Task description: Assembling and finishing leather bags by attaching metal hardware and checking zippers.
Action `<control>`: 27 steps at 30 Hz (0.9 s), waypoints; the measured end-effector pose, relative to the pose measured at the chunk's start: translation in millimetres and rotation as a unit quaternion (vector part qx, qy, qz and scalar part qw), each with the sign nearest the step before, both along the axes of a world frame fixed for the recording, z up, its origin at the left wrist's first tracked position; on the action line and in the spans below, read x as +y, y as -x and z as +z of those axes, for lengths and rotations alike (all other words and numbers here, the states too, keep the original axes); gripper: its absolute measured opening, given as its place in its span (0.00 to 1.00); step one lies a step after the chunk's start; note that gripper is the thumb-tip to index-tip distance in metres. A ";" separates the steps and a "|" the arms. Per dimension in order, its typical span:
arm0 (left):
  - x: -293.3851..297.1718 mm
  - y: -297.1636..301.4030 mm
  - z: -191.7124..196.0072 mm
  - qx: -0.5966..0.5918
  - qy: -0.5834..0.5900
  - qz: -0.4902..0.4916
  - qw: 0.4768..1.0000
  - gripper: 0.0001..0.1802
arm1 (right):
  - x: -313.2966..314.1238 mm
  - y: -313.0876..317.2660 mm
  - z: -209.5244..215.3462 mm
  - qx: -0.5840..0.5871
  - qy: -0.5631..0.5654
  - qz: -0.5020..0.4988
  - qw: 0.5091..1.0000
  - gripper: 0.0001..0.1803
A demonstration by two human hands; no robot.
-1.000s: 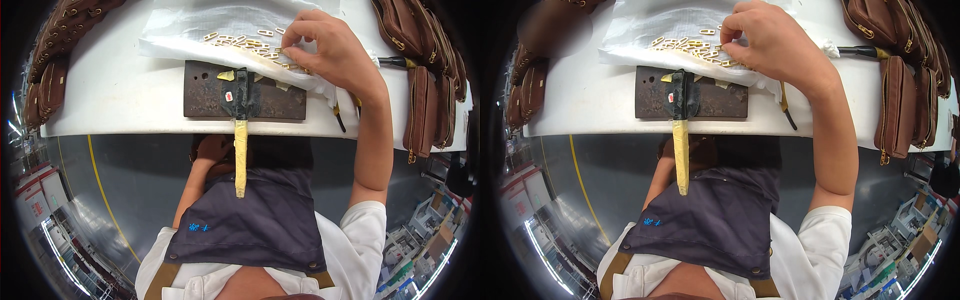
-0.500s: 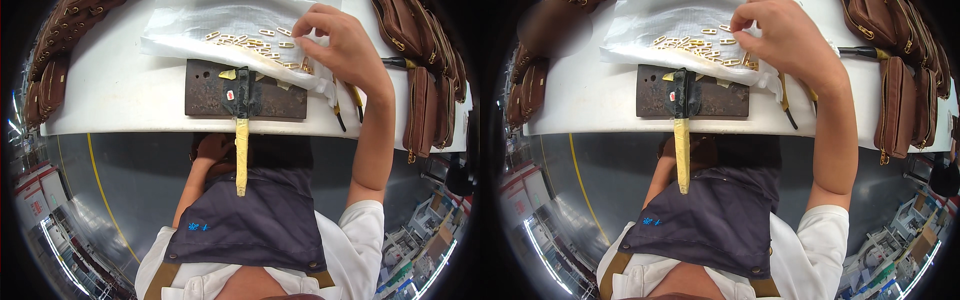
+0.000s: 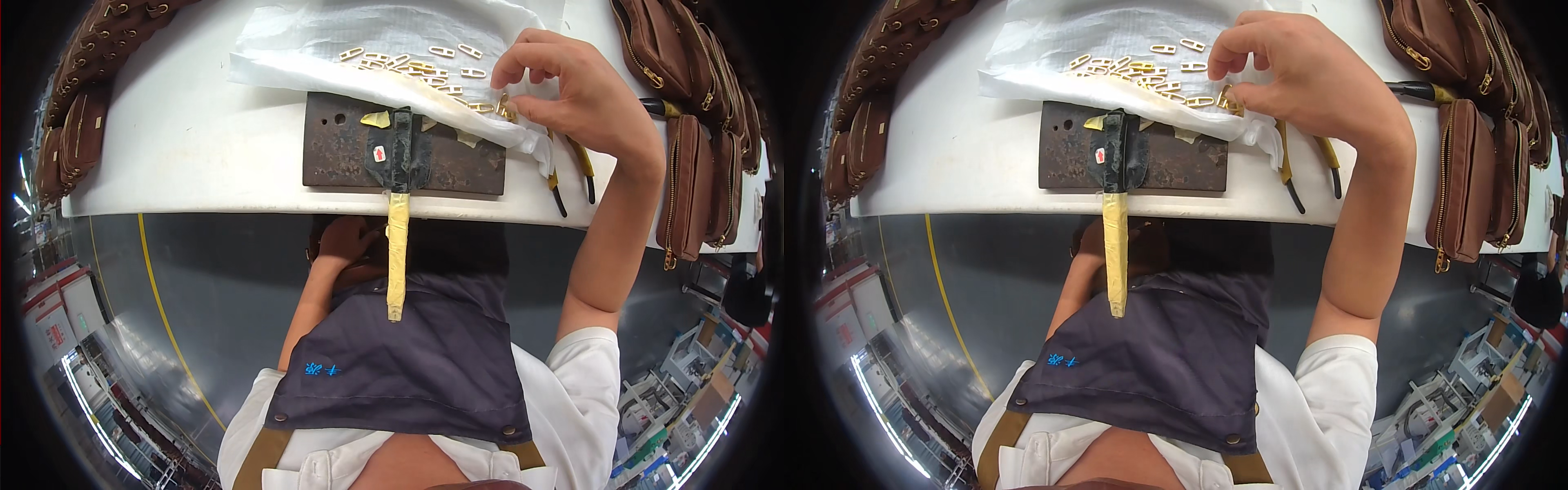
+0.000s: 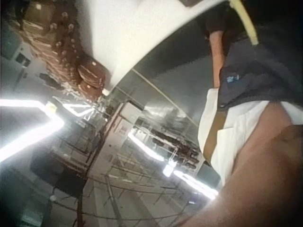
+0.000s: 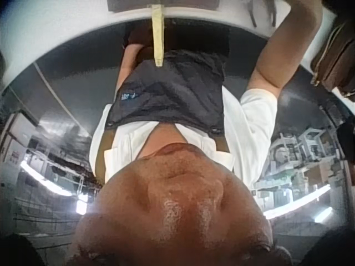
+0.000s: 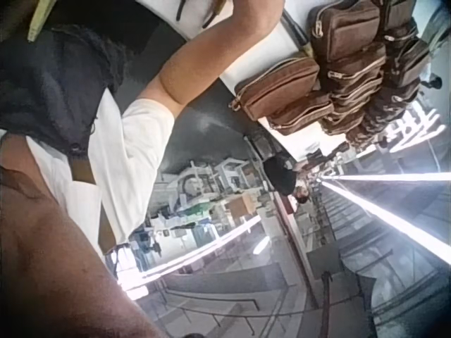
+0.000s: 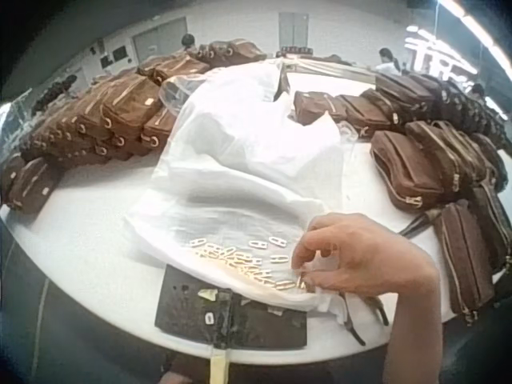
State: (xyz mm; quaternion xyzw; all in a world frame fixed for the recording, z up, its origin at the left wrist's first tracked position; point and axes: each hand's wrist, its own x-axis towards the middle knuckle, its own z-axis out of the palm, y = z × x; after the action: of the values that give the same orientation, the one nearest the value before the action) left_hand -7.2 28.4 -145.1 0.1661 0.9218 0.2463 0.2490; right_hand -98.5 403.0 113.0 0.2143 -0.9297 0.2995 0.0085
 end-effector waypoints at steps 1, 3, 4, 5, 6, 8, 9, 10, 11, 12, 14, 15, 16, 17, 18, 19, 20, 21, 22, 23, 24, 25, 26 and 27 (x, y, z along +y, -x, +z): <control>-2.5 0.1 -3.3 0.001 0.001 0.000 1.000 0.22 | -0.6 0.6 -0.4 -0.020 0.008 0.007 1.000 0.07; -2.7 0.1 -4.5 -0.003 0.001 -0.006 1.000 0.22 | -0.2 -0.5 -0.4 -0.041 0.016 0.013 0.999 0.08; -2.4 -0.1 -3.6 -0.002 0.002 -0.007 1.000 0.22 | 0.1 -0.9 0.3 -0.051 0.021 0.015 0.998 0.07; -1.1 -0.3 -1.4 -0.007 0.007 -0.004 1.000 0.22 | -0.4 -0.2 -0.2 -0.063 0.025 0.016 0.998 0.07; 0.1 -0.1 0.5 -0.012 0.012 -0.001 1.000 0.22 | -0.4 0.6 -1.0 -0.064 0.024 0.015 0.998 0.07; 2.7 0.3 4.3 -0.012 0.015 -0.008 1.000 0.22 | 0.0 1.0 -2.1 -0.042 0.031 0.022 0.998 0.10; 3.2 -0.2 5.6 -0.010 0.020 -0.015 1.000 0.22 | -0.4 0.2 -2.2 -0.042 0.032 0.022 0.998 0.10; 2.3 -1.3 4.0 -0.010 0.020 -0.014 1.000 0.22 | -1.4 -0.4 -2.3 -0.044 0.033 0.015 0.998 0.09; 0.9 -1.8 1.2 -0.008 0.011 -0.010 1.000 0.22 | -1.9 -0.8 -1.9 -0.047 0.033 0.008 0.998 0.08; -0.3 -2.4 -0.8 -0.007 0.001 -0.005 1.000 0.22 | -1.7 -1.0 -1.1 -0.047 0.033 0.008 0.998 0.08; -1.2 -1.8 -2.6 -0.017 0.003 -0.005 1.000 0.22 | -1.2 -0.7 0.8 -0.074 0.037 -0.006 0.997 0.07; -0.8 -0.8 -2.6 -0.027 0.005 -0.005 1.000 0.22 | -0.2 -0.6 -0.3 -0.075 0.036 -0.006 0.997 0.07; -0.5 0.1 -1.7 -0.027 0.004 -0.005 1.000 0.22 | 1.4 -0.5 -2.3 -0.075 0.034 -0.002 0.997 0.06; 0.8 0.8 1.9 -0.025 0.008 -0.006 1.000 0.22 | 2.5 -0.5 -3.8 -0.076 0.031 0.002 0.997 0.05; 1.8 0.9 4.1 -0.022 0.012 -0.007 1.000 0.22 | 2.0 -0.3 -3.9 -0.077 0.030 0.002 0.997 0.05; 1.1 0.3 4.1 -0.024 0.011 -0.007 1.000 0.22 | 0.6 0.0 -3.5 -0.081 0.030 -0.004 0.996 0.05; 0.2 0.4 5.3 -0.026 0.002 0.003 1.000 0.22 | -1.1 1.1 -3.1 -0.083 0.029 -0.009 0.996 0.04; 0.9 0.1 6.9 -0.027 -0.007 0.014 1.000 0.22 | -2.4 2.7 -2.9 -0.085 0.028 -0.008 0.996 0.04; 2.6 -0.7 9.1 -0.018 0.011 0.010 1.000 0.22 | -3.8 4.4 -2.8 -0.050 0.024 -0.021 0.998 0.05; 2.5 -0.8 7.8 -0.020 0.010 0.012 1.000 0.22 | -8.8 6.1 -0.4 -0.016 0.020 -0.033 0.999 0.05; 1.5 0.1 6.2 -0.028 0.015 0.006 0.999 0.22 | -14.5 6.6 5.7 -0.019 0.018 -0.030 0.999 0.05; 0.9 0.9 4.4 -0.036 0.021 -0.001 0.999 0.21 | -21.3 6.4 15.7 -0.060 0.029 -0.098 0.993 0.07; 1.2 1.0 4.4 -0.039 0.020 0.002 0.999 0.21 | -26.0 5.8 21.2 -0.100 0.038 -0.166 0.980 0.09; 1.8 1.4 5.4 -0.036 0.032 -0.007 0.999 0.21 | -27.1 6.2 19.1 -0.104 0.036 -0.163 0.981 0.09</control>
State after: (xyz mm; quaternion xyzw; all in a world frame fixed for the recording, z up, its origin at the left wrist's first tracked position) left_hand -8.7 30.2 -139.7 0.1553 0.9184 0.2213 0.2888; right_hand -104.7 375.9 132.1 0.0277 -0.9364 0.3484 -0.0315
